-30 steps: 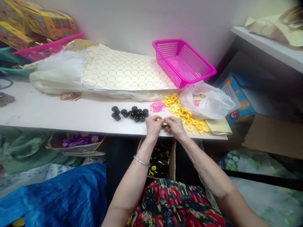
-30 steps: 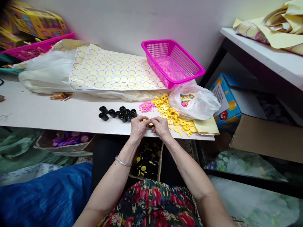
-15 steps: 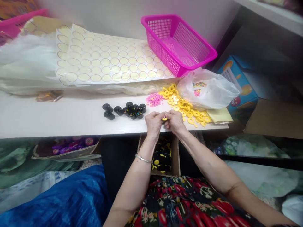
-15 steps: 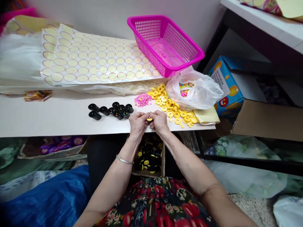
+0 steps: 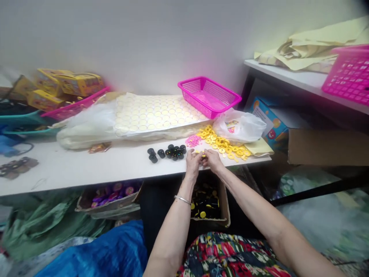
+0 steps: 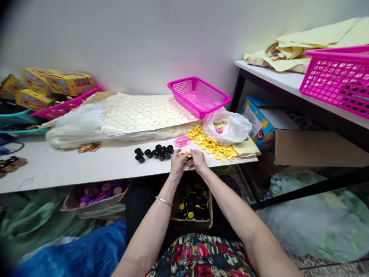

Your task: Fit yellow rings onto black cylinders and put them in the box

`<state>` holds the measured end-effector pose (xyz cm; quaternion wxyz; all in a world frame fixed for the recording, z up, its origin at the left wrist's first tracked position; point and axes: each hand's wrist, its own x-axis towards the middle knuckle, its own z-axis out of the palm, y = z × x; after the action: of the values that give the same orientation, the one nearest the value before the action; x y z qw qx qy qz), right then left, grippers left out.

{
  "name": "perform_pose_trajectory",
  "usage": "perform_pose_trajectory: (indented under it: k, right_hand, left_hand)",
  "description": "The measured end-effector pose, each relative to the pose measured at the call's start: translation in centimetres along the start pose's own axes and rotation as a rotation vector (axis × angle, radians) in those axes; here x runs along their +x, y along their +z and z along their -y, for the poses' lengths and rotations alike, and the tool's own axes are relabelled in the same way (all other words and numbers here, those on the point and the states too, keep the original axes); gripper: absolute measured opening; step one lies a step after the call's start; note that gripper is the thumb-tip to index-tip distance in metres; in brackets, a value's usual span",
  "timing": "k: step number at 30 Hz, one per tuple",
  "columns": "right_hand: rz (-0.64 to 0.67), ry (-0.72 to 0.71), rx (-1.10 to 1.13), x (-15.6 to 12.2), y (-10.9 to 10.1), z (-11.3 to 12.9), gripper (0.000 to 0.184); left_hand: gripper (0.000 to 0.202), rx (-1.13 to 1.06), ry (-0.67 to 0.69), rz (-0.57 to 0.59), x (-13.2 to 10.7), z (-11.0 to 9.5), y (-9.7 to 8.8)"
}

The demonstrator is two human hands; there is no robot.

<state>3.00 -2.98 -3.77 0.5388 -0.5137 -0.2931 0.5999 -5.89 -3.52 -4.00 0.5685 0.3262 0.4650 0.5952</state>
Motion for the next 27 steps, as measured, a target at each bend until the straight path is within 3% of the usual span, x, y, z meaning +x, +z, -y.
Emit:
perform_pose_trajectory:
  k: [4, 10, 13, 19, 23, 27]
  right_hand:
    - [0.025, -0.011, 0.114, -1.8, -0.2, 0.0, 0.025]
    - [0.207, 0.051, 0.221, -6.9, -2.9, 0.5, 0.033]
    - [0.315, 0.11, 0.107, -8.7, -5.2, 1.5, 0.038]
    - [0.432, 0.219, 0.024, -10.3, -7.8, 2.8, 0.047]
    - [0.38, 0.216, 0.152, -12.0, -7.6, 2.4, 0.037]
    - [0.279, 0.217, 0.275, -13.5, -7.4, 1.7, 0.038]
  left_hand:
    - [0.046, -0.029, 0.016, 0.093, -2.2, 0.0, -0.2]
    - [0.033, 0.252, 0.192, 0.037, -6.2, 1.0, 0.1]
    - [0.03, 0.415, 0.301, 0.038, -8.0, 0.8, -0.3]
    - [0.022, 0.47, 0.434, 0.214, -11.4, -0.5, -0.2]
    - [0.026, 0.489, 0.473, 0.229, -12.8, -0.5, 0.4]
    - [0.024, 0.457, 0.426, 0.225, -13.5, -0.2, 0.4]
